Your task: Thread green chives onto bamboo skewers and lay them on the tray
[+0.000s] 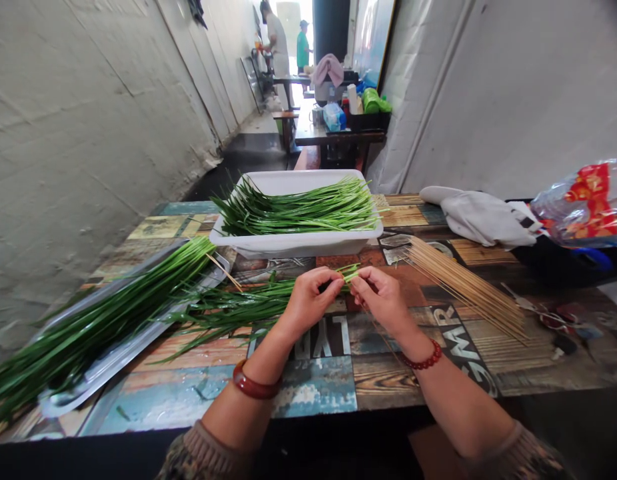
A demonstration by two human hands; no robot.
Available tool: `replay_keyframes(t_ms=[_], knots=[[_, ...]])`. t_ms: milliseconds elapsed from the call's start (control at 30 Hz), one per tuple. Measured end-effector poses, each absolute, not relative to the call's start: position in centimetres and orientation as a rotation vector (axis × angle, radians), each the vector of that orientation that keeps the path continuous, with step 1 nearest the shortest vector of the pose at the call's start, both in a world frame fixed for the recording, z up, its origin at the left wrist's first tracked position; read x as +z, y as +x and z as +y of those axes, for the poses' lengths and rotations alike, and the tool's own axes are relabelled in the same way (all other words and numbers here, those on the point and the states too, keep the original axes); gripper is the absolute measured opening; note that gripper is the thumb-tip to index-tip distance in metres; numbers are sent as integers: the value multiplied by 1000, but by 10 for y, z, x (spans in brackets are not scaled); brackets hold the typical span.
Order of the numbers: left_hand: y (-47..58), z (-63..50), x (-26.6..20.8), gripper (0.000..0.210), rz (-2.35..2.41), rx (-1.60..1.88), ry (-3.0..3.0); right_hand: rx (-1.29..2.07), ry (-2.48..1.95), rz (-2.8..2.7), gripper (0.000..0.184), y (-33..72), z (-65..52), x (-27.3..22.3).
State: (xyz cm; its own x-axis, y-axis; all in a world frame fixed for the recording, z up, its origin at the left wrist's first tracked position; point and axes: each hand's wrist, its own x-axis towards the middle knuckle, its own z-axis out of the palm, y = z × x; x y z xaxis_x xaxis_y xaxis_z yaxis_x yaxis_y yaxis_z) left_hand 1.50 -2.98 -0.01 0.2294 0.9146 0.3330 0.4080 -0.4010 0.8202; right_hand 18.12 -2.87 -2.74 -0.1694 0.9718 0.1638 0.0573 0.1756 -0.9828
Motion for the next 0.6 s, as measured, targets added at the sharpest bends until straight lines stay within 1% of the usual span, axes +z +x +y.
replay_keyframes(t_ms=[67,200,300,467,600], knots=[[16,-30,1,22,1185,1100,1871,1152,-1047,-1452,22,180,-29,-27],[16,-31,3,23,1161,1072,1718,1239,-1016,-1333,16,177,-29,-28],[17,-31,3,22,1202,1062,1713,1268,-976,-1301,19,177,-31,-29],[19,-30,-2,22,1252,1046,1858,1207,-1003,-1342,25,175,-31,-31],[19,-28,-5,21,1305,1028,1890,1369,-980,-1206,29,170,-29,-34]])
